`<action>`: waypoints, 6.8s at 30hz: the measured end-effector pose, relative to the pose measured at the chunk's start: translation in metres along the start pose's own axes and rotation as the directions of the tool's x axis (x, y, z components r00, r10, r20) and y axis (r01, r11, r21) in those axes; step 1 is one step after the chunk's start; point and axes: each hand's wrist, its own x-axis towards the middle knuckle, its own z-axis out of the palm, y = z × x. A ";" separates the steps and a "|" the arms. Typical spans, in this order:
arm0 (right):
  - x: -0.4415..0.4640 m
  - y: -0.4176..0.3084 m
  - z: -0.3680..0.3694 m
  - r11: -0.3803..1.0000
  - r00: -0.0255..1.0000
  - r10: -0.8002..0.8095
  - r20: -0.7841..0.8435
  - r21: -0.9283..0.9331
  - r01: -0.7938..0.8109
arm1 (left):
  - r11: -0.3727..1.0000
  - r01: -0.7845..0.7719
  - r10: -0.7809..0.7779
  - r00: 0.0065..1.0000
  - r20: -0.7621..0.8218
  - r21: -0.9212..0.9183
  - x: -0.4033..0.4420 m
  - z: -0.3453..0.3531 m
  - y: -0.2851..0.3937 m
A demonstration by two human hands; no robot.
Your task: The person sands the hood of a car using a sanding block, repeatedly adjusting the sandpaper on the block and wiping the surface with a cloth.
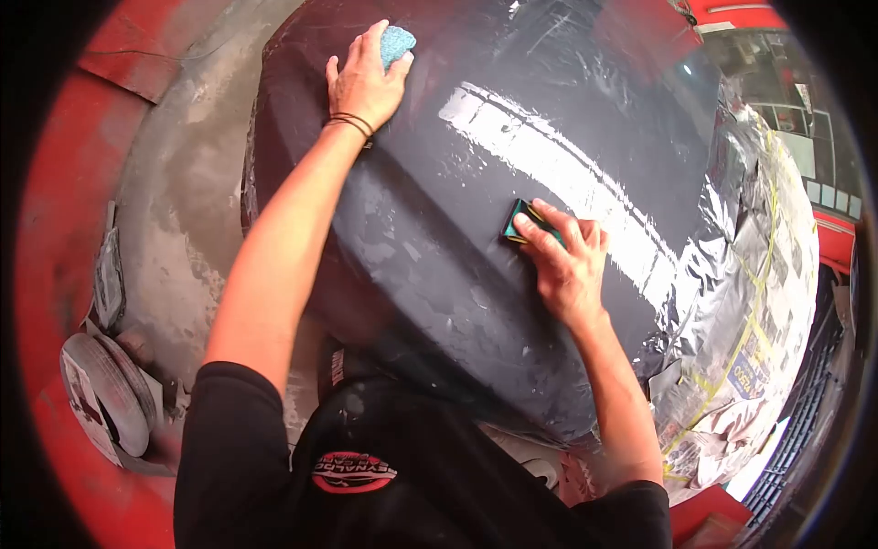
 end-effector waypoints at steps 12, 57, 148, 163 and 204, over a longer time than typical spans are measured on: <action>0.188 0.056 0.051 0.932 0.960 0.136 -0.245 -0.296 -0.208 | 1.000 -0.007 0.005 0.999 -0.048 -0.028 0.000 -0.001 0.003; 0.217 -0.017 0.079 0.949 0.962 -0.069 -0.263 -0.316 -0.018 | 0.974 0.085 -0.139 0.957 -0.254 -0.212 -0.006 -0.002 -0.007; -0.144 -0.019 -0.032 0.877 0.879 0.400 -0.260 -0.169 -0.450 | 0.995 -0.025 0.027 0.999 -0.021 0.095 0.027 0.011 -0.037; -0.213 -0.034 -0.043 0.688 0.701 0.605 -0.379 -0.195 -0.699 | 0.986 -0.035 0.030 0.999 0.034 0.163 0.079 0.036 -0.070; -0.200 0.001 -0.047 0.486 0.524 0.650 -0.551 -0.229 -0.844 | 0.977 -0.210 0.208 0.976 0.072 0.027 0.088 0.030 -0.087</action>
